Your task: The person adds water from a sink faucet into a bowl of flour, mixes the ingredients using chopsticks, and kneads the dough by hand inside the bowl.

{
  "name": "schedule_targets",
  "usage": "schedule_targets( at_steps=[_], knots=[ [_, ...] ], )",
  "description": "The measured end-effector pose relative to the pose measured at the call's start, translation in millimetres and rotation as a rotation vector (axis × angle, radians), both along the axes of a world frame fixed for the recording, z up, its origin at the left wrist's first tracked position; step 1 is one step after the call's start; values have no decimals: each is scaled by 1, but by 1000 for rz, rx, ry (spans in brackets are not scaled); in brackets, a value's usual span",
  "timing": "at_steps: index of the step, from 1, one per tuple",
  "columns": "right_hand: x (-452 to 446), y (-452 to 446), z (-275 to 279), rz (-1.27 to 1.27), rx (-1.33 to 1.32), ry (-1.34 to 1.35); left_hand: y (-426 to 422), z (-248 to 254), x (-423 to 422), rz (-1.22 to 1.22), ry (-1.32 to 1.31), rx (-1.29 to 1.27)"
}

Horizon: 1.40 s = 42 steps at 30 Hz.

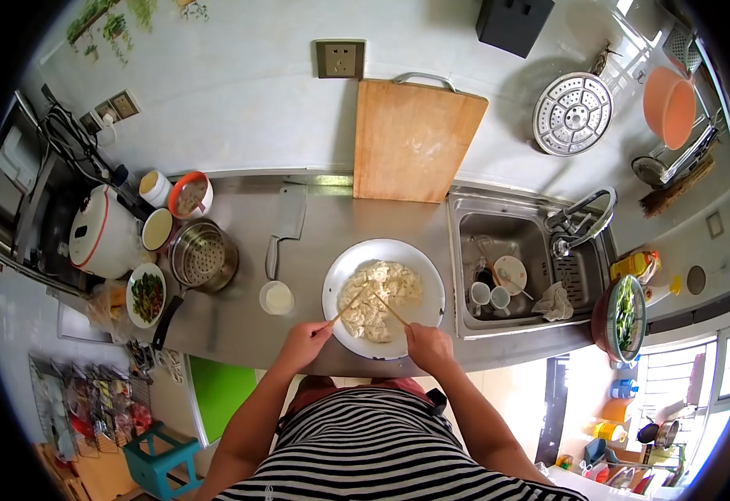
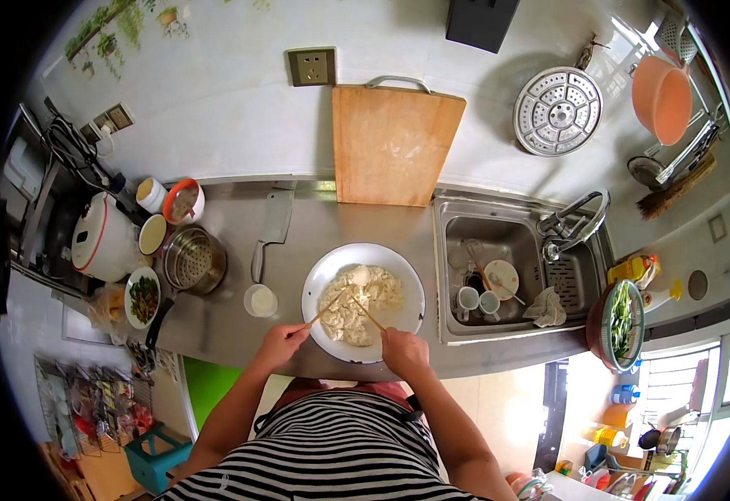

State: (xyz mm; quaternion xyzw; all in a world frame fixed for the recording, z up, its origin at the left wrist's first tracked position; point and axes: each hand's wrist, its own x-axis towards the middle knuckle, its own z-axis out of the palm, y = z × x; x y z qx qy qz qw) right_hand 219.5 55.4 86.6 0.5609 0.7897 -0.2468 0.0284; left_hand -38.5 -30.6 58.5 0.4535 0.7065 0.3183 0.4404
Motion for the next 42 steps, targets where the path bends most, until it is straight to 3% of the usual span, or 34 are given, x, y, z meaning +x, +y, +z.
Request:
schedule_targets(
  at_steps=[7, 12, 18, 24, 30, 34, 40, 42],
  knots=[
    [-9, 11, -10, 83, 22, -34, 3, 18, 2, -56, 65, 34],
    [8, 22, -6, 11, 127, -12, -1, 28, 2, -97, 256, 5],
    [-6, 13, -7, 97, 117, 56, 2, 41, 9, -85, 235, 22],
    [11, 11, 7, 11, -4, -5, 2, 24, -2, -41, 208, -6],
    [-1, 20, -1, 94, 48, -24, 3, 38, 4, -101, 231, 0],
    [10, 33, 7, -34, 80, -63, 0, 47, 0, -127, 293, -55],
    [0, 23, -5, 61, 125, 86, 4, 49, 10, -146, 275, 0],
    [1, 17, -3, 52, 13, 54, 7, 45, 10, -117, 252, 28]
  ],
)
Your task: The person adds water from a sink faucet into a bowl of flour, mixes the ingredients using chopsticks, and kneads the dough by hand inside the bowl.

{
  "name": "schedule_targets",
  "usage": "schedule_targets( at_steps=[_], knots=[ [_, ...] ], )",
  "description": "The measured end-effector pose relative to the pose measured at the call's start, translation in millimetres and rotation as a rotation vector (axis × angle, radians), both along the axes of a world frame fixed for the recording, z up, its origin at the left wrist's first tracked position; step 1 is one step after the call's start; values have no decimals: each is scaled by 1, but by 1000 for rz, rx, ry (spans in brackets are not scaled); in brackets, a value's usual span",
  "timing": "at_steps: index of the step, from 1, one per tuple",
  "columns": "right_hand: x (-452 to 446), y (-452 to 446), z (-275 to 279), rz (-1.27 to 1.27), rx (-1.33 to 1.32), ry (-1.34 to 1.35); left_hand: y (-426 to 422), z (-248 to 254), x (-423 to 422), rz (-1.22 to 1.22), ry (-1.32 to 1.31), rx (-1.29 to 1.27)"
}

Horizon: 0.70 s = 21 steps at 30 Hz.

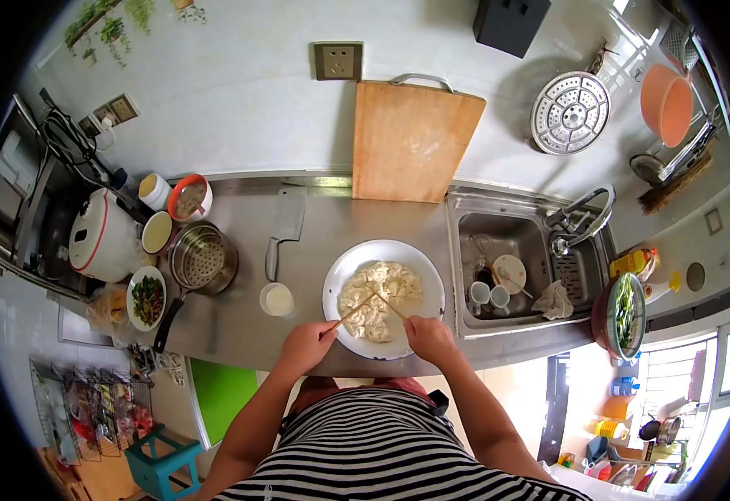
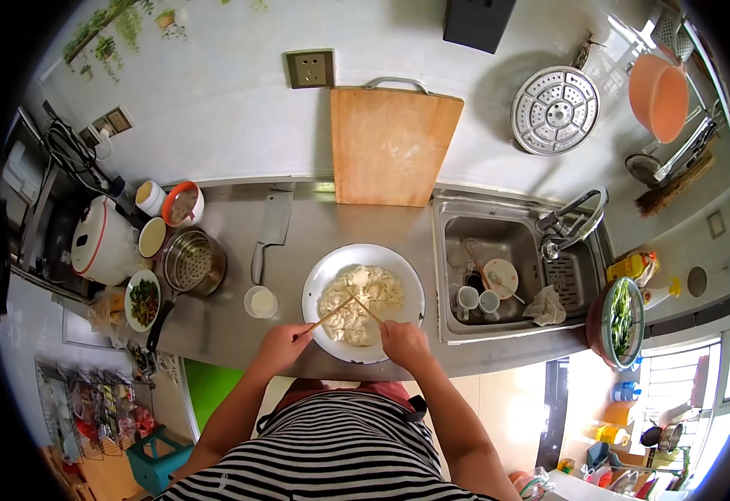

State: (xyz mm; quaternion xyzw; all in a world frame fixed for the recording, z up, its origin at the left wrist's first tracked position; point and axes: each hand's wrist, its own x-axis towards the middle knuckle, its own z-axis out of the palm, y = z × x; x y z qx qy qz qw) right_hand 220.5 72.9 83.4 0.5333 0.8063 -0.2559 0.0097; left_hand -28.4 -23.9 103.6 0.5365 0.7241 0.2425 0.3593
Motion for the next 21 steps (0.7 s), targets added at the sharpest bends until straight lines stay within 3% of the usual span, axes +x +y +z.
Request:
schedule_targets(
  at_steps=[7, 10, 12, 18, 21],
  knots=[
    [11, -5, 19, -93, -65, -13, -1, -5, -9, 28, -19, -61],
    [0, 2, 13, 24, -42, -7, -1, 0, -7, 2, -16, -58],
    [9, 16, 1, 3, 25, -212, -2, 5, -5, -23, 92, -46],
    [8, 15, 36, -39, 71, -84, -4, 8, -5, -93, 232, -44],
    [-1, 9, 28, 123, 9, -76, -4, 10, -1, -89, 267, -8]
  ],
)
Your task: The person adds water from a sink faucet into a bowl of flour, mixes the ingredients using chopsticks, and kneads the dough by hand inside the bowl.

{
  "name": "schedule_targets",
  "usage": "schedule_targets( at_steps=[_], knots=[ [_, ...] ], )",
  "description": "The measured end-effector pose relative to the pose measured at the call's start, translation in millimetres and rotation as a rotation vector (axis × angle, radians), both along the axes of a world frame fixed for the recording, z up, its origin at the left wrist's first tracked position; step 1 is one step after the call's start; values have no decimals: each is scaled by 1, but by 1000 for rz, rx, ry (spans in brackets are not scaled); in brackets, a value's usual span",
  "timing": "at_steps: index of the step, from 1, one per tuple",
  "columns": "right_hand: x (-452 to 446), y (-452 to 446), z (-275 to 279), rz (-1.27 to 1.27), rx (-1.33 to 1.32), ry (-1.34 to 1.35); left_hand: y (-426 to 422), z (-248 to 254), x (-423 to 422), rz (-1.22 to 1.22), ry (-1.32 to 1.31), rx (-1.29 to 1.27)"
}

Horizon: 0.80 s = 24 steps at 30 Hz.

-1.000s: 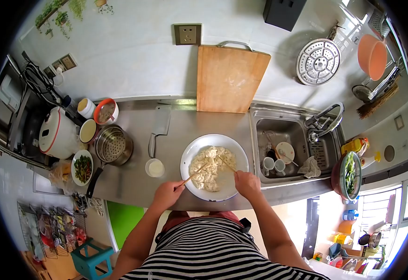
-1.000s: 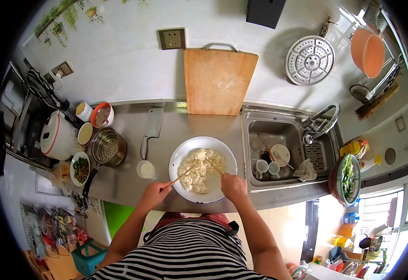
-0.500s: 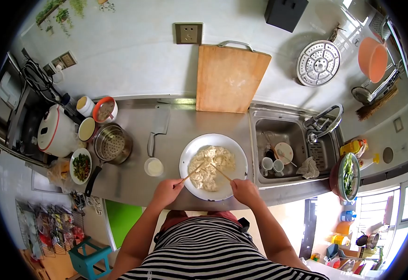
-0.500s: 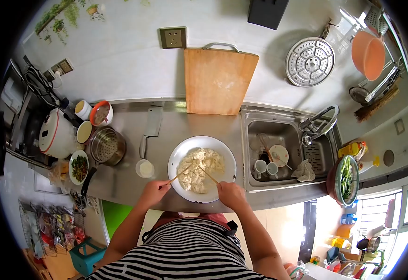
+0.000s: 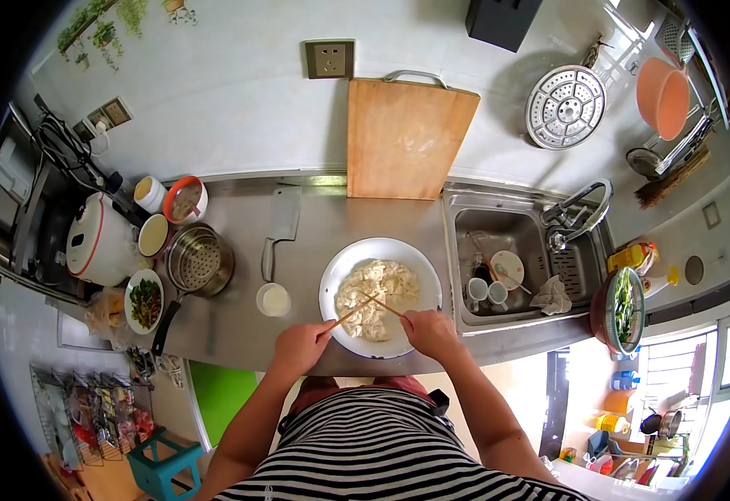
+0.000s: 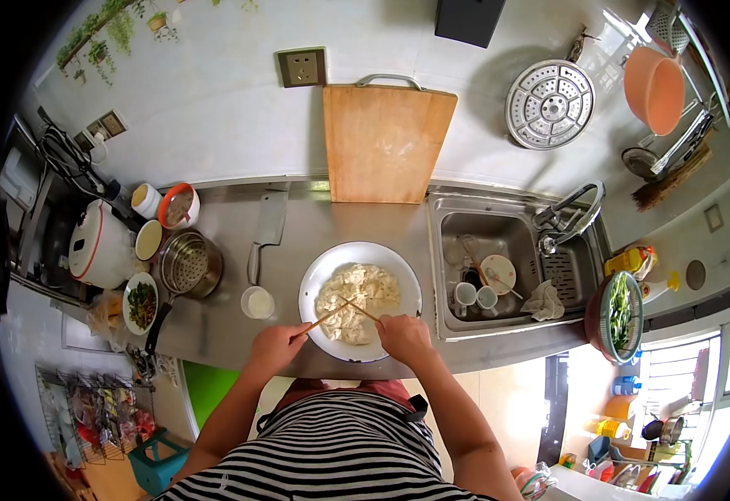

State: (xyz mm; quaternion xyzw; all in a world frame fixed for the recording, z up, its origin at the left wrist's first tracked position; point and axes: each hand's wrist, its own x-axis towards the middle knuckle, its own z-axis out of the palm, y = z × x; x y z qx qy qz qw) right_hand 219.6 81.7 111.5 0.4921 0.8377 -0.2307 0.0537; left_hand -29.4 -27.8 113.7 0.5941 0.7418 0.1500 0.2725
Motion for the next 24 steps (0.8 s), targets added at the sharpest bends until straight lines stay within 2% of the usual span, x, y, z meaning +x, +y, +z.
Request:
schedule_targets(
  at_steps=[3, 4, 7, 9, 11, 13, 16, 18, 19, 21, 22, 24],
  knots=[
    [11, 9, -4, -125, 36, -95, -2, 2, -4, 22, -60, 52],
    [14, 11, -4, -170, 51, -48, -3, 4, -6, 27, -60, 52],
    [15, 11, -1, -111, 59, -34, -2, 4, -5, 21, -33, -30],
    [11, 11, -6, -64, 35, -22, -2, 4, -3, -3, -32, 66],
    [12, 9, -26, -46, 58, -133, -4, 1, -4, 8, -64, 92],
    [14, 11, -19, -104, 68, -82, -2, 1, -6, 22, -95, 125],
    [17, 6, -10, -150, 105, -21, -5, -6, -11, 54, -182, -13],
    [10, 3, -8, -150, 105, 50, -2, -22, -13, 36, -381, 14],
    [5, 0, -7, -150, 106, 51, -2, -22, -13, 36, -380, 15],
    [-3, -7, -5, -168, 96, 156, -4, -20, -9, 94, -663, -106],
    [-7, -10, -9, -188, 113, 225, -4, -20, -9, 94, -662, -106],
    [-10, -13, -21, -197, 104, 160, -4, -20, -6, 125, -772, -188]
  ],
)
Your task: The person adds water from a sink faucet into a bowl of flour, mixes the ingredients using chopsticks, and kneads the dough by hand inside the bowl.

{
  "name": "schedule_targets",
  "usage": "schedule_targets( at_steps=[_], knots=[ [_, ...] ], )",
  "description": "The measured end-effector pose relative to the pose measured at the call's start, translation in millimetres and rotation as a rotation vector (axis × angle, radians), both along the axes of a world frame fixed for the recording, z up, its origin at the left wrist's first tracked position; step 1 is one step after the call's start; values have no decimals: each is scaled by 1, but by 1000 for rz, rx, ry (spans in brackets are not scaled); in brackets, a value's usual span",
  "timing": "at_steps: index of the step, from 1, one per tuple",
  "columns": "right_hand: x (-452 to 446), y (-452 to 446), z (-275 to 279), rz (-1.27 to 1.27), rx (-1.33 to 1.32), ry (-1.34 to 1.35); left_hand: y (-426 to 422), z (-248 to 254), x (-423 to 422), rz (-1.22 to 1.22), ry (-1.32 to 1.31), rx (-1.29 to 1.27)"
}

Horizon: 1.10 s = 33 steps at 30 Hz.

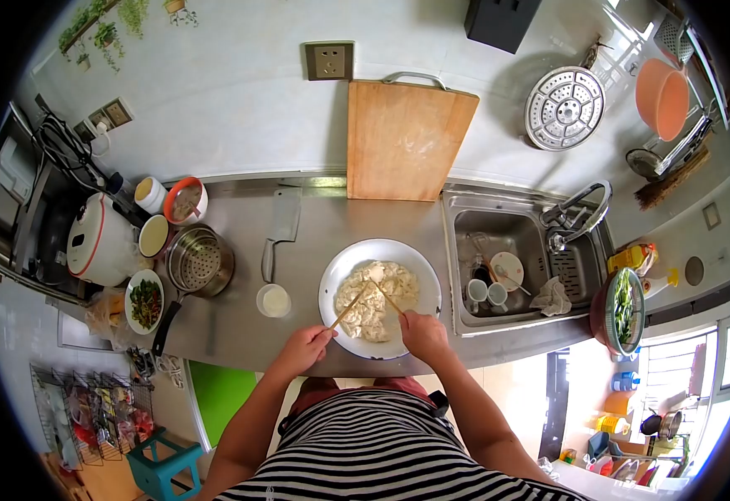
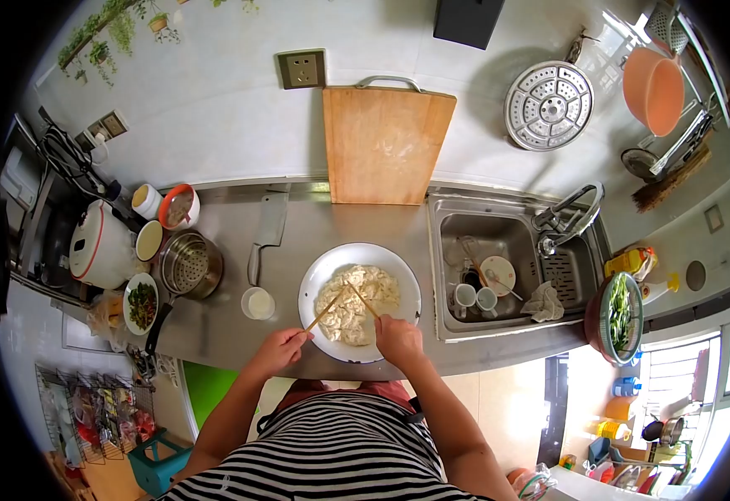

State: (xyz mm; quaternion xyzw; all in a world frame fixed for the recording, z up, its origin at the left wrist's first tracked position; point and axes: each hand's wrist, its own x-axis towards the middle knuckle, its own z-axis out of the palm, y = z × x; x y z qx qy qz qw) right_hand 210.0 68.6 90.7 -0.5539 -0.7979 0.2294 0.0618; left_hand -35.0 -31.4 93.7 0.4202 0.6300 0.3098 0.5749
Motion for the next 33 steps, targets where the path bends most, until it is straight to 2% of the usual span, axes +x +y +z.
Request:
schedule_targets(
  at_steps=[2, 4, 5, 7, 8, 10, 11, 13, 15, 18, 20, 25, 31, 33],
  knots=[
    [-2, 1, -6, -8, -12, -60, 0, 1, 8, 0, -59, -64],
    [-7, -2, 5, -201, -553, 454, -1, -1, 15, 2, -120, -133],
    [-10, -3, 4, -204, -553, 453, 1, -6, 20, 25, -221, -85],
    [-22, -7, -3, -429, -909, 933, 5, -17, 31, 45, -325, -33],
    [-28, -10, -6, -429, -907, 933, 6, -22, 37, 101, -356, -17],
    [-42, -19, -13, -499, -939, 1270, 8, -17, 47, 156, -370, -18],
    [-47, -20, -16, -498, -939, 1272, 9, -15, 52, 155, -368, -18],
    [-58, -21, -12, -600, -1003, 1407, 10, -11, 62, 302, -453, -24],
    [-65, -25, -12, -699, -1042, 1416, 9, -12, 65, 286, -356, 7],
    [-72, -27, -17, -612, -787, 1258, 9, -18, 71, 292, -225, 65],
    [-73, -22, -19, -606, -741, 1228, 8, -23, 71, 314, -189, 91],
    [-69, 5, -35, -587, -709, 1224, 6, 1, 66, 382, -360, -101],
    [-29, 61, -46, -766, -664, 1326, -11, 16, 57, 282, -378, -160],
    [-14, 72, -49, -894, -642, 1462, -14, 23, 52, 333, -462, -224]
  ],
)
